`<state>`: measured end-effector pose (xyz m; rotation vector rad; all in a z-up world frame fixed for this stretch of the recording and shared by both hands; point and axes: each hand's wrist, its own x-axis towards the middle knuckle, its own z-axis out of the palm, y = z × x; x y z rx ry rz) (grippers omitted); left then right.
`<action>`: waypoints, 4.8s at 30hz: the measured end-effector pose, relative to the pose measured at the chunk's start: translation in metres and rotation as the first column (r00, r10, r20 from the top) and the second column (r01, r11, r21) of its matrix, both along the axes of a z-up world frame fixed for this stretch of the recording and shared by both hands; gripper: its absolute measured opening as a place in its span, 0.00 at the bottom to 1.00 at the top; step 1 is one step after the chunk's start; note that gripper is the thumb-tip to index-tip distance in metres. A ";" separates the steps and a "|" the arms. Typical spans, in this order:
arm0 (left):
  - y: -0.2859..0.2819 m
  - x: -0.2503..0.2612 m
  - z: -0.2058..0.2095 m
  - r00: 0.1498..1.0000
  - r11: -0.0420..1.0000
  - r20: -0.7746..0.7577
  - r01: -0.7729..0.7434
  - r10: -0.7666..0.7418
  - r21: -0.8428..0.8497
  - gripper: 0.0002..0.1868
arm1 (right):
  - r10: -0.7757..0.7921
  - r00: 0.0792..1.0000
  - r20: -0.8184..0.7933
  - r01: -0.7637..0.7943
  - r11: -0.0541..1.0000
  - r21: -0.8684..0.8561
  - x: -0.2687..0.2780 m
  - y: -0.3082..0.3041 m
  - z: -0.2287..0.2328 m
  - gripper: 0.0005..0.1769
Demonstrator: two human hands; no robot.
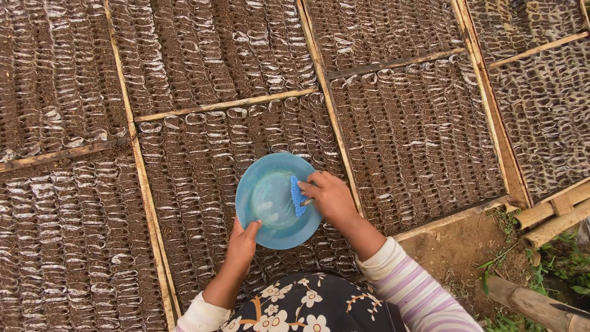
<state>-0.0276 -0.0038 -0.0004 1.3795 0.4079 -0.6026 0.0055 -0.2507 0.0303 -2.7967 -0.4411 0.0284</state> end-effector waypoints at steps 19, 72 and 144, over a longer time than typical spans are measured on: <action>-0.011 0.017 0.005 0.957 0.986 -0.280 -0.033 0.079 0.162 0.37 | 0.011 0.999 0.041 -0.016 0.992 0.123 -0.009 -0.004 -0.016 0.12; 0.004 0.036 0.006 0.909 0.941 -0.248 -0.313 0.336 0.130 0.34 | -0.312 0.857 -0.410 0.412 0.893 0.182 0.095 -0.082 -0.055 0.10; 0.007 0.008 0.027 0.960 0.984 -0.252 -0.086 0.124 0.158 0.36 | -0.464 0.751 -0.471 0.613 0.754 0.234 0.050 -0.059 -0.038 0.16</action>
